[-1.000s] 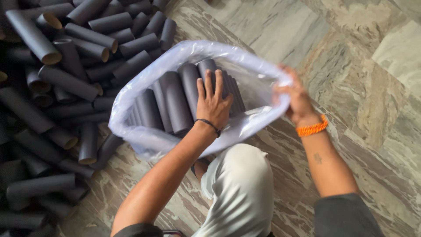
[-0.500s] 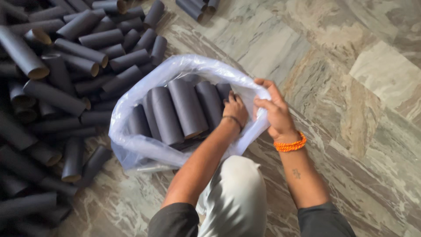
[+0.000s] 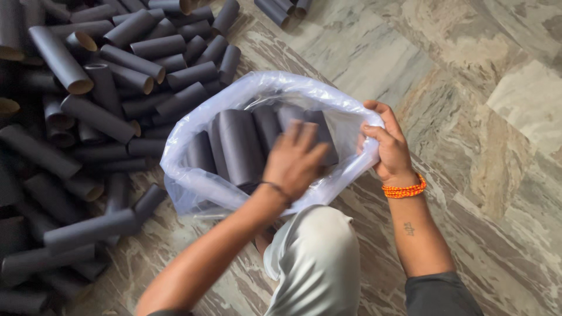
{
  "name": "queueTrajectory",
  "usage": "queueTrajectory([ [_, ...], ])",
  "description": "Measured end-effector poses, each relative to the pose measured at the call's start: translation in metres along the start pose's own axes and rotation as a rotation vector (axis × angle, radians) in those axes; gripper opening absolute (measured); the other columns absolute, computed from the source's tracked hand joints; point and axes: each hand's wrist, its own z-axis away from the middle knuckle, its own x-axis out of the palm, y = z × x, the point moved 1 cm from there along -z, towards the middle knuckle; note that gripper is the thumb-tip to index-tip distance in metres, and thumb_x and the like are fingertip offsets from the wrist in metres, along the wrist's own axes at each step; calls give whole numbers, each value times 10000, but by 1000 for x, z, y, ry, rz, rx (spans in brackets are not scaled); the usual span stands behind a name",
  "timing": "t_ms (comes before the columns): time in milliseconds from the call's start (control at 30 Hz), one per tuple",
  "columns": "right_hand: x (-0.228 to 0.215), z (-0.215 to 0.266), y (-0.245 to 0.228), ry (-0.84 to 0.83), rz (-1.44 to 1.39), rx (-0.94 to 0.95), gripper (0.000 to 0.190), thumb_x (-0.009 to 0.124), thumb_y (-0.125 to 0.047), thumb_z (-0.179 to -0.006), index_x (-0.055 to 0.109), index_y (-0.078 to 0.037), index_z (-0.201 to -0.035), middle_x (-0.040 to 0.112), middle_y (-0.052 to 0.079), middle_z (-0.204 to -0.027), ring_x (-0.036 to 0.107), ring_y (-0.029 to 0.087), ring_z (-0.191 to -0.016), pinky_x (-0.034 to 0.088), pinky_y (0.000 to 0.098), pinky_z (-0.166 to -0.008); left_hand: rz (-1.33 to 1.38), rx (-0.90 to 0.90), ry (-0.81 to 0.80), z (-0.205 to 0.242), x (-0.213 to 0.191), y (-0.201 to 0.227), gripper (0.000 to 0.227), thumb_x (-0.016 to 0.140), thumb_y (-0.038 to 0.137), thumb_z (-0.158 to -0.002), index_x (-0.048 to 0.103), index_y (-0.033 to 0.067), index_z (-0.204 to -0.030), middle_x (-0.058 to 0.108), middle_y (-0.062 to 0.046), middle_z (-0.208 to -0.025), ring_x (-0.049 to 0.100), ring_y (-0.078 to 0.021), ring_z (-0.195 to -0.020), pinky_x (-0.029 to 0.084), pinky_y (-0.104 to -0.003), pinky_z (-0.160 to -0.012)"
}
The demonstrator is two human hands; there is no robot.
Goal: The person repeatedly picks up groups of dark gray cardboard cylinders from a large pile on the floor and places them into a white plastic bag. The person handles the cylinders by hand, arranging them in the bag before moving to the next batch. A stack of yellow cylinders is visible nearby but not handled.
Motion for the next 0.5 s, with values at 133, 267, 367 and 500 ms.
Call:
queueTrajectory([
  [133, -4, 3, 3, 31, 30, -5, 431, 583, -22, -922, 551, -113, -1342, 566, 28, -912, 530, 128, -666, 467, 292, -595, -240, -34, -132, -52, 71, 28, 414, 605, 314, -923, 628, 180, -1314, 433, -220, -1528, 355, -538, -1418, 446, -557, -1029],
  [267, 23, 19, -6, 7, 1247, -785, 425, 677, -76, -962, 583, -62, -1377, 636, 155, -1233, 587, 332, -1132, 489, 457, -989, -101, -66, -79, -58, 55, 11, 763, 729, 466, -687, 592, 112, -1349, 385, -346, -1473, 340, -585, -1358, 377, -578, -1067],
  [367, 59, 40, -9, 100, 1388, -994, 526, 795, -237, -956, 582, -46, -1397, 479, 245, -1359, 487, 391, -1210, 434, 446, -1038, 52, -137, 195, 7, -11, -45, 666, 772, 410, -734, 635, 118, -1317, 490, -283, -1414, 437, -504, -1353, 388, -536, -1136],
  [500, 131, 27, 25, -692, 1318, -607, 598, 826, -255, -798, 616, -133, -1344, 463, 146, -1439, 628, 340, -1137, 515, 455, -943, -447, -661, 604, 112, -101, -122, 786, 841, 449, -691, 655, -17, -1296, 626, -325, -1263, 591, -462, -1144, 450, -501, -893],
])
